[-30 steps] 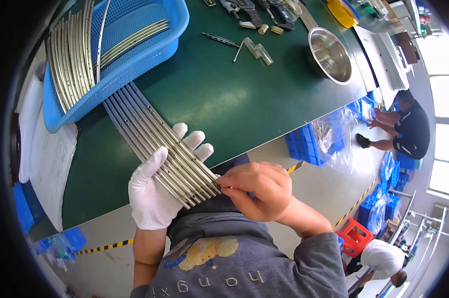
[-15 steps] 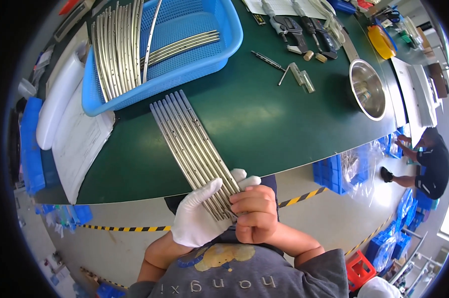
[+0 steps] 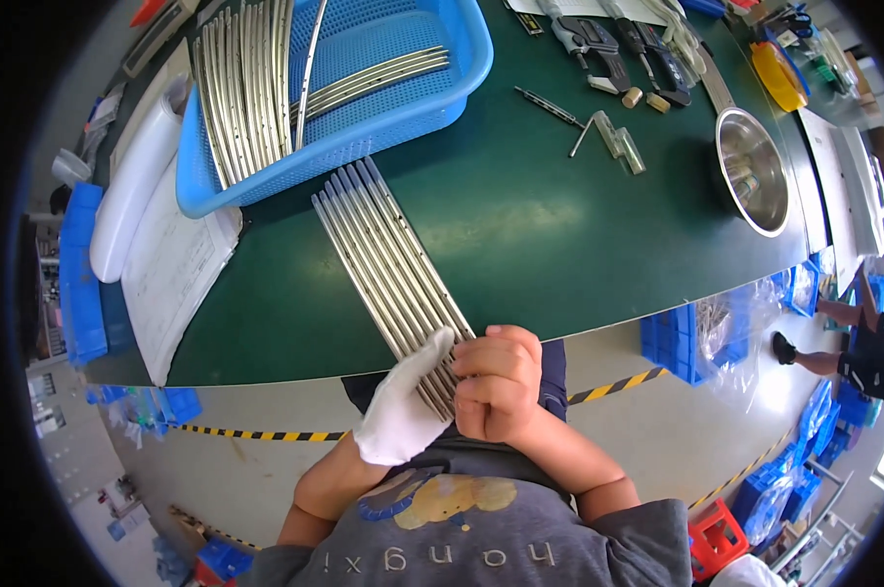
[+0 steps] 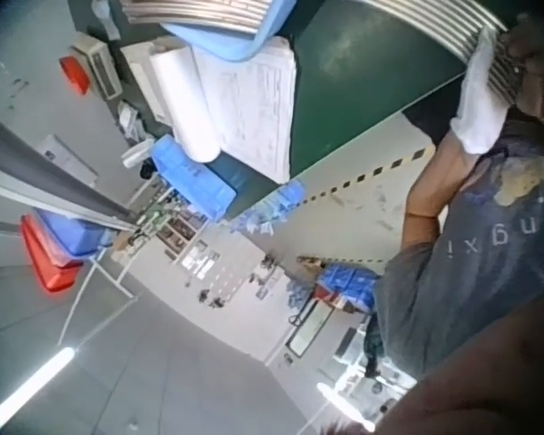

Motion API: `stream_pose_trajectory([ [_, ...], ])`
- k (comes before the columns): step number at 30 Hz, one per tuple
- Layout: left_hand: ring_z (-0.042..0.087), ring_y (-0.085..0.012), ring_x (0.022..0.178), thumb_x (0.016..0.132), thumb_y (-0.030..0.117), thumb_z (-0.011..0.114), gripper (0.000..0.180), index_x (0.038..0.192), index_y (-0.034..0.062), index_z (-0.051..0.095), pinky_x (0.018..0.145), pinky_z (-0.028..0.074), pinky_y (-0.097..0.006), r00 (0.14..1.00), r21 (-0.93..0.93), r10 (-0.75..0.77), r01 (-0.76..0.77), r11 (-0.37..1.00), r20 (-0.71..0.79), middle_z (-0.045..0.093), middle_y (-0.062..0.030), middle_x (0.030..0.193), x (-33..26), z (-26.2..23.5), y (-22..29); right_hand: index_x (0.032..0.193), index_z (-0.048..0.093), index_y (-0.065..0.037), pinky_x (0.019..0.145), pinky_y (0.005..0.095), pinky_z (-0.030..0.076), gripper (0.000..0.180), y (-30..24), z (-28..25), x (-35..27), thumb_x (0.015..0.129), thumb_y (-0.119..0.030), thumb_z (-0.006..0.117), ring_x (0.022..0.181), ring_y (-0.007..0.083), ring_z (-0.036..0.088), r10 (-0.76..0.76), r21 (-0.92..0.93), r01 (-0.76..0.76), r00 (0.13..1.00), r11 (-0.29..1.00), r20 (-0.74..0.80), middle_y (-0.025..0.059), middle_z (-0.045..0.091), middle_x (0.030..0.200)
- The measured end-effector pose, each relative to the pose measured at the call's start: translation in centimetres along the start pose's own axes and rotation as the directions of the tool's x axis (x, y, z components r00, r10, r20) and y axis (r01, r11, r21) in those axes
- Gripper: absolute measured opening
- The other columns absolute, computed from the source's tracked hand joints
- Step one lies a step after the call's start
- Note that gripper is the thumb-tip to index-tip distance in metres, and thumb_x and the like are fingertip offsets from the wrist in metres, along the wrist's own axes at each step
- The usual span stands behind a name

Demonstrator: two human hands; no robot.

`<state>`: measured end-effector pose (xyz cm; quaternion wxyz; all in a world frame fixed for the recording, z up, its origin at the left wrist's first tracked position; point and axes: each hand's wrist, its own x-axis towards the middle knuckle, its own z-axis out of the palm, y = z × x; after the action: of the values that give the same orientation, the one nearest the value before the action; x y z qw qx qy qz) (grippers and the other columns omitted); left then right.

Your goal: Inspecting and sorting thin metal rods on a workbench in a manufacturing setting.

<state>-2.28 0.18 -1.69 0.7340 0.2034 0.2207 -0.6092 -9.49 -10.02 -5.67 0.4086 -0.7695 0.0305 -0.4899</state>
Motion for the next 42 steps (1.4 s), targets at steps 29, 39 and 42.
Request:
stream_pose_trajectory([
  [29, 0.037, -0.0359, 0.129, 0.088, 0.041, 0.049, 0.058, 0.130, 0.0004, 0.045, 0.107, 0.024, -0.050, 0.700, 0.065, -0.319, -0.463, -0.884, 0.639, 0.039, -0.0180, 0.139, 2.6, 5.3, 9.1, 0.092, 0.053, 0.002, 0.063, 0.0299, 0.047, 0.018, -2.2, -6.3, 0.6, 0.075, 0.006, 0.057, 0.070, 0.0227, 0.060, 0.243, -0.111, -0.242, 0.970, 0.964, -0.005, 0.0148, 0.060, 0.082],
  [39, 0.038, -0.0321, 0.129, 0.088, 0.040, 0.049, 0.058, 0.130, 0.0007, 0.046, 0.108, 0.025, -0.046, 0.713, 0.090, -0.303, -0.457, -0.885, 0.633, 0.040, -0.0168, 0.139, 2.9, 5.0, 9.1, 0.091, 0.056, -0.001, 0.058, 0.0285, 0.053, 0.024, -3.1, -6.1, 2.0, 0.069, 0.004, 0.066, 0.073, 0.0226, 0.066, 0.161, -0.305, -0.075, 0.950, 0.949, 0.268, 0.0116, 0.064, 0.083],
  [42, 0.038, -0.0311, 0.129, 0.087, 0.039, 0.051, 0.057, 0.128, 0.0000, 0.047, 0.107, 0.026, -0.046, 0.678, 0.111, -0.294, -0.486, -0.867, 0.674, 0.041, -0.0166, 0.138, 3.2, 4.5, 9.2, 0.093, 0.057, -0.001, 0.060, 0.0295, 0.054, 0.027, -3.0, -6.3, 2.4, 0.069, 0.003, 0.068, 0.073, 0.0228, 0.066, 0.153, -0.320, -0.042, 0.932, 0.947, 0.330, 0.0108, 0.063, 0.083],
])
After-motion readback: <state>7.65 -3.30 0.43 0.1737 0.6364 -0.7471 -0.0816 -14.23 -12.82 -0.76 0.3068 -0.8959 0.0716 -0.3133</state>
